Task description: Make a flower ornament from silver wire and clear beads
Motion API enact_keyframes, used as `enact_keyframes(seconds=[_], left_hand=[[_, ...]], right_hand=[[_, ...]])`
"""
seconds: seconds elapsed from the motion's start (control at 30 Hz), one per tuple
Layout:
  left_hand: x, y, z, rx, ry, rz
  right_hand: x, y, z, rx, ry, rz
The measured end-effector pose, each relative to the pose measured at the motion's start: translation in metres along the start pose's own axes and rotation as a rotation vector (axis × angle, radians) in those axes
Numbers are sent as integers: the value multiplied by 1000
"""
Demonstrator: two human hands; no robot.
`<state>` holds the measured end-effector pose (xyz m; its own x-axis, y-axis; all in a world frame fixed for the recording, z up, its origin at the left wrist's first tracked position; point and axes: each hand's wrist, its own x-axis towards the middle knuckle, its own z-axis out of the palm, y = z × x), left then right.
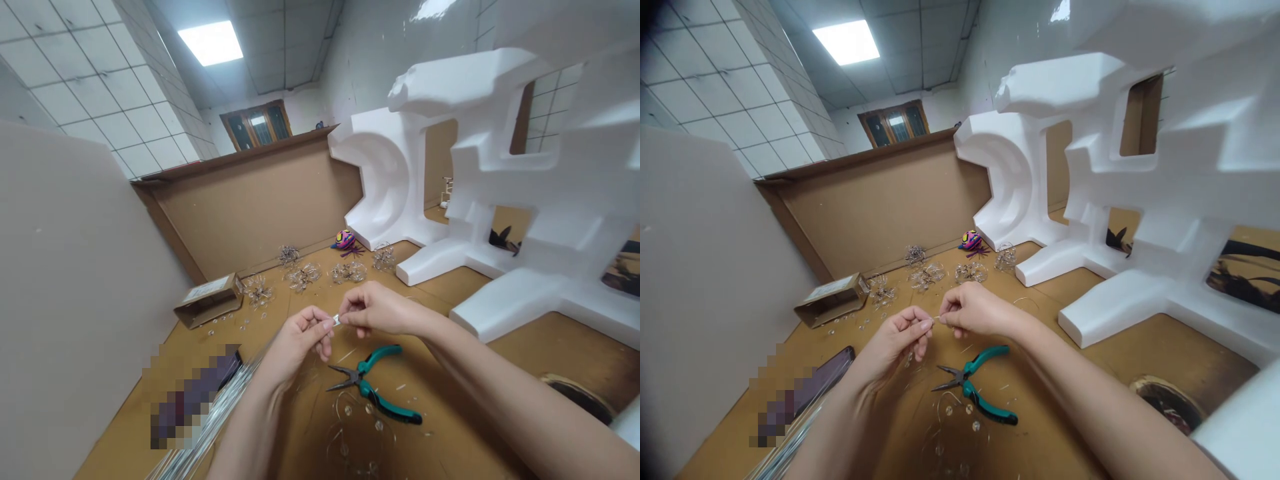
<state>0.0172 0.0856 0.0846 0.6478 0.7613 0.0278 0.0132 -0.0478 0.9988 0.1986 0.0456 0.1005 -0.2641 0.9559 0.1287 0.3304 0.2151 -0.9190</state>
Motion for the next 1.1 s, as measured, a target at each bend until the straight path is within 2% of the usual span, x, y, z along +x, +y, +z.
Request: enact_keyframes(seconds=[0.17,0.33,0.63,0.83,1.0,1.1], left_hand=[[-1,1,1,-9,29,39],[-5,4,4,36,81,98],[-6,9,9,56,90,92],[-8,13,7,52,77,49],[-7,12,9,106,195,44],[-7,12,12,122,217,24]], right_hand=[[3,-2,7,129,93,-14],[1,-4,0,153,-25,-10],[-3,-5,-7,155,-70,-12],[-1,-3,-8,156,-46,-24],[0,-2,-1,174,-39,-26],[0,-3,2,212,-32,-27]])
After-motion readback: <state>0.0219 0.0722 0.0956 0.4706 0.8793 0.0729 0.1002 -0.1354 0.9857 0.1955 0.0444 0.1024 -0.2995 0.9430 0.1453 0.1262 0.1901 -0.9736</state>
